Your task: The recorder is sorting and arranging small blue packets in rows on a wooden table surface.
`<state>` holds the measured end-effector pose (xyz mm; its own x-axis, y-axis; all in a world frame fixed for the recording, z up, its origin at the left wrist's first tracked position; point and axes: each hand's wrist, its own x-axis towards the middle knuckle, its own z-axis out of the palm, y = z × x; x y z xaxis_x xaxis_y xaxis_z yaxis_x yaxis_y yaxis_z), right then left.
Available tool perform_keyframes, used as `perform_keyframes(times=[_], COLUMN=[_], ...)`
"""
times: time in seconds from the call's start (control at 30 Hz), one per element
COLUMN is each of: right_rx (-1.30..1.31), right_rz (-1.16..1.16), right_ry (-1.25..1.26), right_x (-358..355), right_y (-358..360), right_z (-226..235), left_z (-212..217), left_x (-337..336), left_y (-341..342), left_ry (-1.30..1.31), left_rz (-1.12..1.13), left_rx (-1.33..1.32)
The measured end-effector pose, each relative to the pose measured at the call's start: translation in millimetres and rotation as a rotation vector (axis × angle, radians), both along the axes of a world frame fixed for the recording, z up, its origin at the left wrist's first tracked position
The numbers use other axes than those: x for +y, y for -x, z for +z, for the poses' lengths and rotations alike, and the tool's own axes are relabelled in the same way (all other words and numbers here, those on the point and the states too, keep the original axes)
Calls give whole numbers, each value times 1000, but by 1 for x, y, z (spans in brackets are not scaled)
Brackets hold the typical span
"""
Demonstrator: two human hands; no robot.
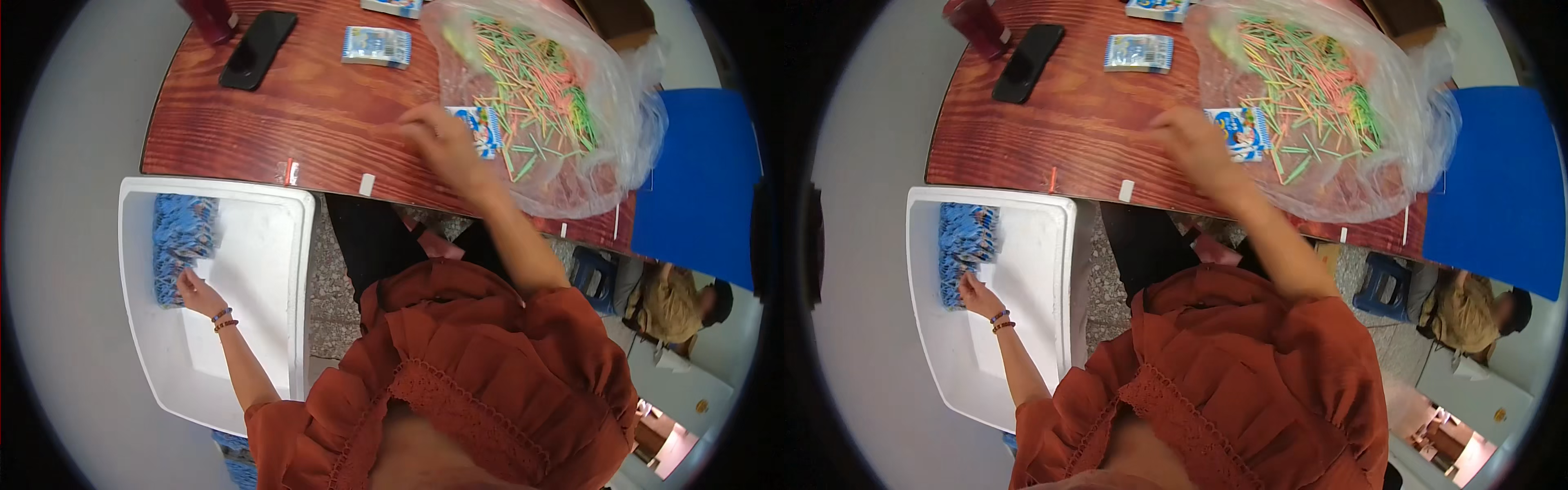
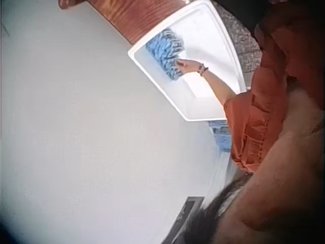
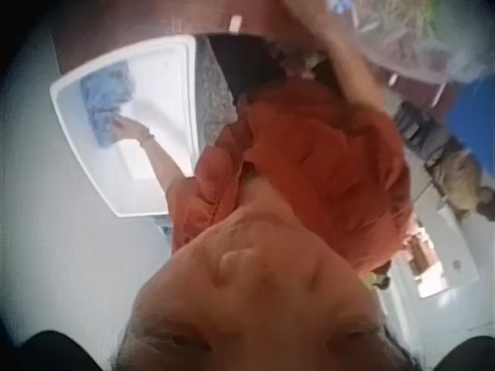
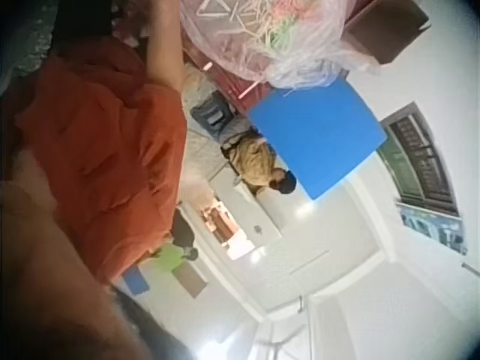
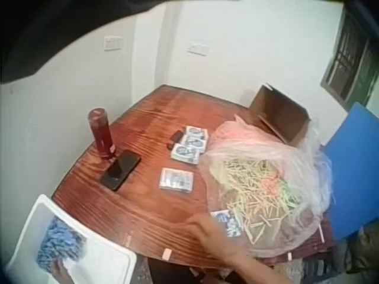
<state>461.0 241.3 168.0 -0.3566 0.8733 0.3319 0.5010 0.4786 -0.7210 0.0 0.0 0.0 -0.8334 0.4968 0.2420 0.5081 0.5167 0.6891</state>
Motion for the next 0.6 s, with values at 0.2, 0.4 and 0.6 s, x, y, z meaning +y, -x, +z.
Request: perform_keyframes(times=[0.2,0.4,0.6], right_rx=[-444,-534,-394], right_rz=[-88,-47,55], right_ry=[-20,63,-181], right_x=[38,57,54], right_y=[-155,-171,-174], right_z=[9,1,-2], left_z=[122,188,195], left_x=[81,159,188], left_y=[-82,-182,-279], left_ry=[-388,-583,-297], left_rz=[-69,-698,-1087], left_rx=[-8,-175,-177])
